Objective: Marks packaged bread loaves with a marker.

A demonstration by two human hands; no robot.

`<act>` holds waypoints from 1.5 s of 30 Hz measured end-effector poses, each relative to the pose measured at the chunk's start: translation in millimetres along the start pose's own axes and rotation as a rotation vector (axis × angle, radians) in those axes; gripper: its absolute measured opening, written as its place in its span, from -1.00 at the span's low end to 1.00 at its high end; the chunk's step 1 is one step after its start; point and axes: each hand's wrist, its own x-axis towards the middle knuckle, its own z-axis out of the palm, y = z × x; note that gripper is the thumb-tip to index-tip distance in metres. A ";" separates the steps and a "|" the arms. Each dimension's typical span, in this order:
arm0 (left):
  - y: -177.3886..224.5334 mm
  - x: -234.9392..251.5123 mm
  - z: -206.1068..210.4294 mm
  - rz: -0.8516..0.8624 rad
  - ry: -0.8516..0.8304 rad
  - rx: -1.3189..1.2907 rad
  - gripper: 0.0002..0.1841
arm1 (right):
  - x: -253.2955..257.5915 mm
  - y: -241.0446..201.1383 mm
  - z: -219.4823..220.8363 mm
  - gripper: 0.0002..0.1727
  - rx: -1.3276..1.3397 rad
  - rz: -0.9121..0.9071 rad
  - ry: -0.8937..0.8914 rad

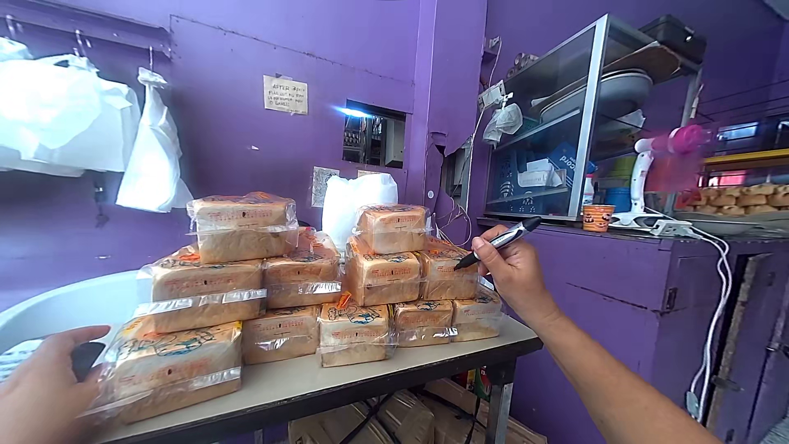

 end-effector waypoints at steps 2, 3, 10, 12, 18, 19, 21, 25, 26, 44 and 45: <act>0.9 -1.0 -0.3 -0.001 0.002 -0.002 -0.41 | 0.0 -0.6 0.7 -0.87 -0.007 0.005 -0.005; 0.3 -0.8 -0.2 0.006 0.005 0.002 -0.41 | 0.3 -1.3 0.7 -0.87 -0.017 0.005 -0.009; 1.1 -1.7 -0.5 0.033 0.008 0.013 -0.43 | -3.7 -7.0 -7.2 -0.90 0.196 0.018 0.092; 6.2 -4.1 -1.6 0.015 0.003 0.012 -0.43 | -9.3 -14.0 -7.2 -0.89 0.299 0.009 0.101; 18.2 -9.6 -2.8 -0.031 0.011 -0.007 -0.44 | -40.8 -24.1 10.6 -0.84 0.315 -0.003 -0.217; 18.4 -9.6 -2.7 -0.026 0.013 -0.007 -0.45 | -44.8 -21.7 13.8 -0.84 0.279 -0.015 -0.238; 18.1 -9.6 -2.5 -0.021 0.017 -0.007 -0.45 | -49.4 -15.3 18.9 -0.84 0.244 -0.021 -0.243; 17.3 -9.5 -2.5 -0.032 0.017 -0.010 -0.45 | -51.0 -8.2 23.0 -0.84 0.240 -0.006 -0.223; 17.3 -9.4 -2.5 -0.032 0.017 -0.007 -0.45 | -50.6 -8.4 22.8 -0.84 0.242 -0.001 -0.218; 18.4 -12.1 -2.0 -0.008 0.028 0.009 -0.47 | -57.0 -4.8 30.6 -0.85 0.230 0.006 -0.210; 18.3 -11.8 -1.9 -0.008 0.026 0.010 -0.46 | -57.0 -5.2 30.9 -0.84 0.233 0.006 -0.208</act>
